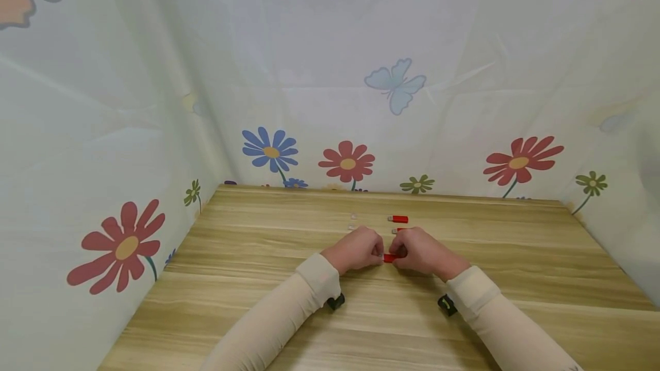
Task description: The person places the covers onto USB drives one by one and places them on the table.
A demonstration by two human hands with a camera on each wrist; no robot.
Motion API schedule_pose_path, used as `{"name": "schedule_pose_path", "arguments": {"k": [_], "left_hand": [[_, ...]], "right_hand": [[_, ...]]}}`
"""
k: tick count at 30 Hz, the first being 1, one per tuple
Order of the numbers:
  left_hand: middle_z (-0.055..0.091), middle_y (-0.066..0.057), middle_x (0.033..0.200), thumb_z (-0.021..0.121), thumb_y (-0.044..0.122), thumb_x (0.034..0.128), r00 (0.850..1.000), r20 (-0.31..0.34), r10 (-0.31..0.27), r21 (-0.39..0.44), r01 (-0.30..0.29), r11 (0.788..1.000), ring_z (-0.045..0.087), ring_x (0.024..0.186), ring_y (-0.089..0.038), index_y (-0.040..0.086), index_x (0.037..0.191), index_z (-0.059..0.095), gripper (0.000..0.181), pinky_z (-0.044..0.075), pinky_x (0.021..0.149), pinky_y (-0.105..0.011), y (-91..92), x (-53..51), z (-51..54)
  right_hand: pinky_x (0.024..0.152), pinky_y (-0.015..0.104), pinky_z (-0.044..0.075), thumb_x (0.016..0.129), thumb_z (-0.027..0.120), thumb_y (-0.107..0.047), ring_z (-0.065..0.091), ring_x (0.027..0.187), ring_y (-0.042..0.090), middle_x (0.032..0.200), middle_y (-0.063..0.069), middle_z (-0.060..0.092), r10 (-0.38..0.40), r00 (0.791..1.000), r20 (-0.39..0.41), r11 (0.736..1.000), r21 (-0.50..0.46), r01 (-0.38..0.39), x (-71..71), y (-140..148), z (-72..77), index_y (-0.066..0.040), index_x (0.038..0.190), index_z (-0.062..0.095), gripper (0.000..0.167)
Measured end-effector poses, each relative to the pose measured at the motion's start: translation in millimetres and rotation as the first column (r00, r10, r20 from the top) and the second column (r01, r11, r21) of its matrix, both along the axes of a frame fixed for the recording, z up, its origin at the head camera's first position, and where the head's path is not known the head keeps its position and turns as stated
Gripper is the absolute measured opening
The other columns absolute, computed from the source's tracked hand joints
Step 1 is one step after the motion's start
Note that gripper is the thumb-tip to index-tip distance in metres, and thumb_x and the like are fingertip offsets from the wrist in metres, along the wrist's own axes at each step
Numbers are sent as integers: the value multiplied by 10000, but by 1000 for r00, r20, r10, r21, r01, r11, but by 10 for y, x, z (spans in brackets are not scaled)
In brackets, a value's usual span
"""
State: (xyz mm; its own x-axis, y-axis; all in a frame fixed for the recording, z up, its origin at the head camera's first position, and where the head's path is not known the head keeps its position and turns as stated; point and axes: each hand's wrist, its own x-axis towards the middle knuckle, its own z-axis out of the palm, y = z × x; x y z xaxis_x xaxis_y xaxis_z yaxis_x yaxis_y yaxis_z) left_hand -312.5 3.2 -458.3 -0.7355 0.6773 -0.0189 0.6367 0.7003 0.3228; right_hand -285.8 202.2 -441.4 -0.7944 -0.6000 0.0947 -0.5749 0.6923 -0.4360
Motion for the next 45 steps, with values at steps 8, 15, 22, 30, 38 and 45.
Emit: {"name": "schedule_pose_path", "arguments": {"k": [8, 15, 22, 30, 38, 45], "left_hand": [[646, 93, 771, 787, 277, 913, 1000, 5, 24, 19, -24, 1000, 564, 729, -79, 153, 982, 763, 144, 487, 720, -195, -156, -60, -10], [662, 56, 860, 757, 259, 935, 998, -56, 43, 54, -40, 998, 562, 780, -98, 134, 1046, 765, 166, 504, 767, -221, -332, -127, 92], [715, -4, 994, 716, 177, 940, 988, -146, 51, -36, -57, 998, 666, 1024, -163, 109, 1005, 769, 108, 540, 935, -296, -501, -205, 159], [475, 37, 715, 710, 130, 905, 983, -185, 19, -99, -37, 994, 520, 790, -156, 138, 715, 608, 216, 405, 748, -281, -556, -266, 97], [402, 50, 637, 713, 124, 918, 988, -152, 34, -90, -48, 995, 400, 639, -115, 162, 627, 527, 347, 372, 640, -236, -559, -285, 63], [363, 47, 627, 745, 161, 924, 989, -147, 33, -92, -47, 995, 386, 641, -118, 168, 620, 503, 389, 349, 634, -243, -549, -326, 36]], "right_hand": [[677, 231, 523, 817, 823, -71, 593, 713, 48, 838, -38, 717, -41, 997, -66, 999, 8, 42, -11, 56, 42, -87, 893, 789, 85], [681, 252, 517, 837, 795, -52, 570, 717, 56, 859, -6, 721, -47, 994, -98, 999, 8, 48, -47, 100, 105, -72, 914, 798, 80], [696, 296, 531, 830, 822, -76, 572, 724, 101, 860, -2, 716, -77, 986, -146, 991, 93, 91, -83, 125, 115, -82, 875, 781, 61], [712, 322, 549, 818, 838, -106, 588, 738, 99, 879, 1, 734, -74, 987, -146, 984, 152, 96, -132, 145, 86, -94, 884, 784, 86], [661, 291, 481, 831, 813, -102, 503, 681, 100, 773, -37, 661, -74, 992, -106, 978, 187, 93, -194, 157, 42, -106, 834, 756, 58], [640, 276, 434, 825, 790, -65, 475, 678, 112, 738, -50, 609, -93, 993, -73, 977, 186, 105, -212, 167, 26, -112, 810, 739, 71]]}}
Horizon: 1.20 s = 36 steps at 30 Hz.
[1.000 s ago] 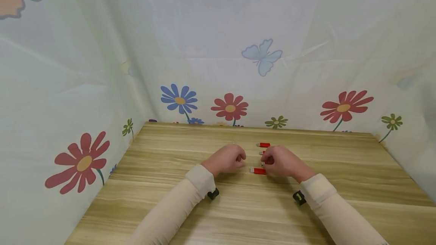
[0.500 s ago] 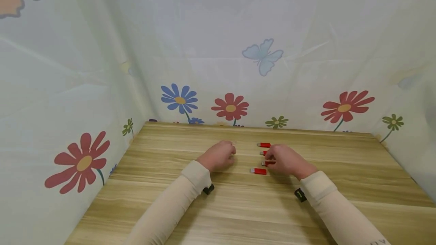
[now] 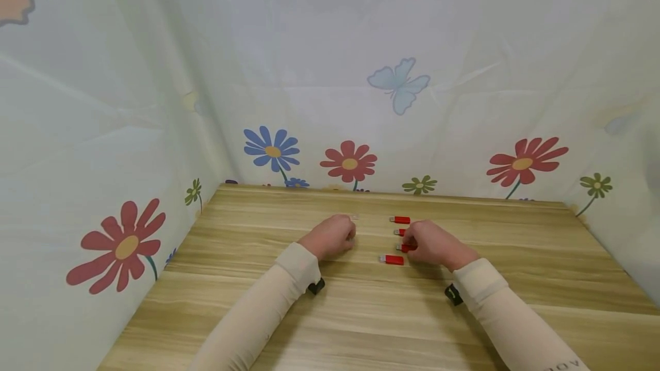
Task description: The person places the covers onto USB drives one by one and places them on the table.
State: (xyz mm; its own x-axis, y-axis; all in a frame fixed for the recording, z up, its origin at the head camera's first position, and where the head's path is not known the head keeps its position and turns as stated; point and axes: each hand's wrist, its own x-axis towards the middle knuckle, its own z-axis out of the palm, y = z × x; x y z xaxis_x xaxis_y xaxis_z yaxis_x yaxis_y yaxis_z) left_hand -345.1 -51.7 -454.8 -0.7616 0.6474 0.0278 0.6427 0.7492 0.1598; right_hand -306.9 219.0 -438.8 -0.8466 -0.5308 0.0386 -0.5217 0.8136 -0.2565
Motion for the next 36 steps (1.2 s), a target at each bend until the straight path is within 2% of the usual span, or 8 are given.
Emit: {"name": "schedule_pose_path", "arguments": {"k": [4, 13, 16, 20, 22, 27, 36], "left_hand": [[341, 51, 617, 744, 165, 925, 1000, -11, -15, 5, 15, 1000, 369, 627, -115, 177, 603, 477, 418, 344, 628, -241, -10, -22, -19], [510, 71, 660, 761, 160, 919, 999, 1, -34, 9, 34, 999, 448, 659, -103, 159, 691, 627, 265, 402, 675, -242, -5, -23, -27], [435, 81, 624, 735, 138, 920, 999, 5, -38, -1, 38, 999, 403, 624, -96, 172, 645, 559, 329, 384, 653, -232, -4, -18, -13], [250, 71, 580, 673, 89, 902, 998, 9, -56, -10, 56, 998, 256, 567, -99, 185, 561, 407, 442, 304, 584, -229, -9, 2, 17], [202, 66, 569, 650, 74, 885, 998, 14, -63, -14, 63, 998, 206, 551, -101, 187, 537, 370, 461, 266, 554, -235, -15, 18, 40], [196, 80, 532, 633, 70, 831, 997, 26, -73, -36, 74, 997, 182, 510, -88, 200, 514, 377, 428, 225, 508, -244, -23, 48, 73], [239, 99, 493, 670, 106, 782, 994, -12, -104, -78, 103, 992, 238, 514, -84, 213, 500, 400, 405, 282, 568, -243, -16, 57, 62]], "right_hand": [[641, 278, 437, 837, 786, -70, 481, 685, 120, 743, -41, 613, -9, 1000, 10, 1000, -2, 9, 1, -3, 11, -113, 804, 733, 76], [686, 298, 485, 853, 796, -90, 532, 732, 132, 805, -28, 647, -61, 993, 105, 998, -23, 63, -22, 17, -4, -120, 852, 745, 60], [706, 309, 514, 847, 802, -101, 558, 742, 127, 830, -31, 671, -72, 989, 131, 996, -44, 78, -50, 46, -21, -129, 867, 750, 62], [687, 303, 503, 827, 797, -99, 556, 723, 126, 812, -34, 664, -72, 989, 129, 995, -55, 80, -74, 73, -34, -134, 852, 741, 70], [663, 298, 485, 812, 791, -89, 545, 704, 129, 791, -30, 651, -60, 991, 123, 996, -59, 67, -79, 77, -34, -128, 837, 730, 76], [630, 280, 457, 789, 795, -91, 520, 670, 122, 746, -39, 622, -30, 995, 93, 998, -47, 34, -89, 78, -35, -135, 787, 703, 102], [590, 278, 418, 759, 793, -93, 482, 622, 108, 680, -52, 575, -11, 996, 85, 999, -31, 14, -94, 103, -36, -158, 712, 658, 157]]}}
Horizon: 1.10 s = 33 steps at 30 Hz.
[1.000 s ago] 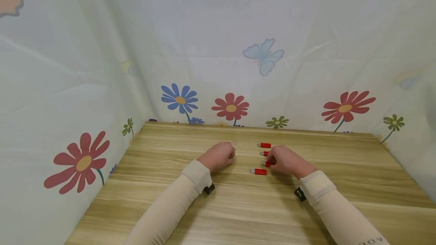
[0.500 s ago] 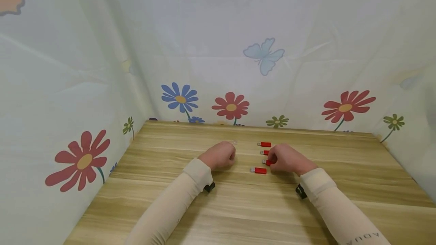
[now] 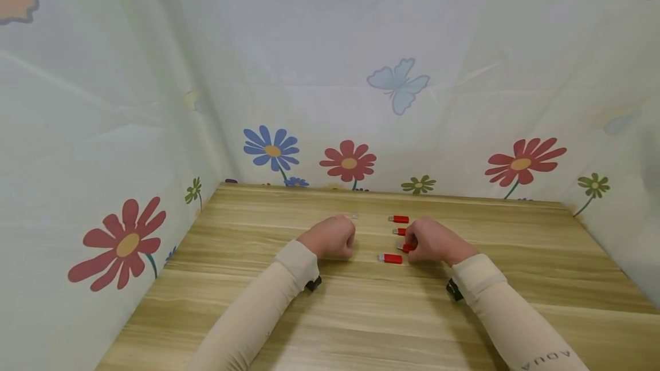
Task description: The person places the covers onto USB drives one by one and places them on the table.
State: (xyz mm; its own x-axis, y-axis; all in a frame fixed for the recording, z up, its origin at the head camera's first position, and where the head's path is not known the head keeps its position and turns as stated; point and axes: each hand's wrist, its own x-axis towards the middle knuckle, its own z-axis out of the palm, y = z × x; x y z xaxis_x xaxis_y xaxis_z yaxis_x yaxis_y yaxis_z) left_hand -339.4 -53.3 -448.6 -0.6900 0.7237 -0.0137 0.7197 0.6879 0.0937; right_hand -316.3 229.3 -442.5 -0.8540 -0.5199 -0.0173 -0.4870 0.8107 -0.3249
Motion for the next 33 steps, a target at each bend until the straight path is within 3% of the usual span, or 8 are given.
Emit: {"name": "schedule_pose_path", "arguments": {"k": [9, 16, 23, 33], "left_hand": [[242, 95, 528, 627, 88, 740, 1000, 15, 7, 64, -8, 998, 221, 504, -75, 213, 536, 395, 333, 216, 499, -242, -34, 2, -47], [389, 66, 587, 666, 97, 798, 996, 71, 58, 101, -66, 993, 382, 554, -108, 183, 636, 521, 234, 330, 530, -243, -46, 50, 82], [534, 40, 683, 732, 128, 842, 989, 117, 94, 118, -108, 987, 511, 627, -116, 165, 771, 612, 144, 426, 598, -232, -40, 102, 200], [573, 35, 722, 756, 108, 843, 977, 179, 117, 223, -156, 962, 544, 680, -117, 166, 805, 649, 128, 450, 629, -229, -101, 146, 286]], "right_hand": [[613, 290, 448, 751, 786, -99, 516, 648, 121, 725, -39, 608, -29, 999, 34, 999, -24, 29, 25, 29, 49, -157, 763, 682, 119], [651, 297, 485, 761, 797, -122, 549, 689, 136, 772, -35, 639, -40, 999, 25, 998, -52, 41, 72, -7, 176, -153, 818, 707, 111], [629, 273, 476, 752, 793, -86, 538, 680, 123, 757, -42, 624, 9, 1000, -9, 996, -91, -9, 125, -62, 289, -153, 805, 695, 130], [663, 260, 509, 769, 810, -69, 560, 691, 97, 780, -58, 662, 42, 999, -30, 993, -107, -45, 205, -121, 413, -147, 839, 722, 137]]}}
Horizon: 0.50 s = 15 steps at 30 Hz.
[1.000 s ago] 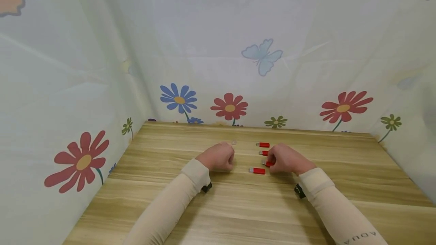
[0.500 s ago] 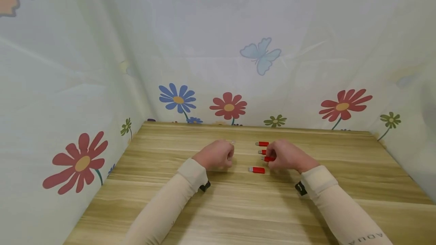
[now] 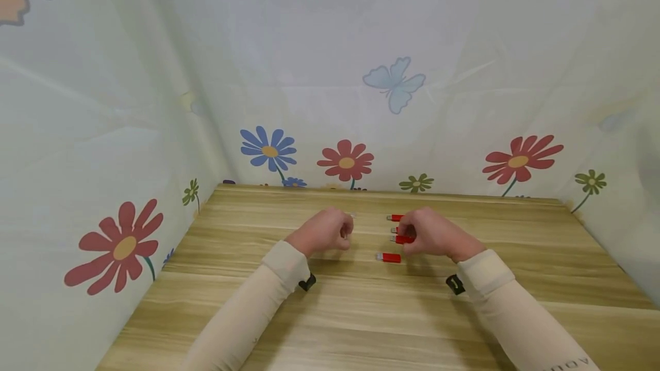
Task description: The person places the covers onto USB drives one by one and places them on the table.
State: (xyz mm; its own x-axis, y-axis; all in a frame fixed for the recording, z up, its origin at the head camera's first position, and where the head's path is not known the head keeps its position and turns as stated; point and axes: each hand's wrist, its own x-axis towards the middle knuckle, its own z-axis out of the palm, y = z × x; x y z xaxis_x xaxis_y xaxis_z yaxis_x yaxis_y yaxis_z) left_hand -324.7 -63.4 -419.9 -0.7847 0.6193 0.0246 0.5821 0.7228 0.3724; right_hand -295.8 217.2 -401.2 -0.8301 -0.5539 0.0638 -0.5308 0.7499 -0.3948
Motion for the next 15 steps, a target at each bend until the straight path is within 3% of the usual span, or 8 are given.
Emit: {"name": "schedule_pose_path", "arguments": {"k": [6, 15], "left_hand": [[605, 47, 737, 771, 120, 843, 1000, 6, 14, 34, -14, 999, 550, 687, -108, 163, 804, 672, 115, 464, 646, -218, -19, 21, 54], [668, 80, 768, 774, 165, 883, 999, -34, -30, 75, 32, 997, 579, 695, -55, 170, 819, 717, 86, 508, 693, -208, -44, 71, 120]], "right_hand": [[671, 251, 523, 771, 817, -68, 569, 694, 90, 777, -56, 675, 20, 1000, -24, 1000, -1, -20, 30, -34, 54, -147, 840, 737, 133], [657, 237, 521, 788, 827, -96, 563, 680, 71, 768, -89, 658, 94, 994, -50, 996, 13, -93, 32, -116, 119, -182, 810, 731, 130]]}}
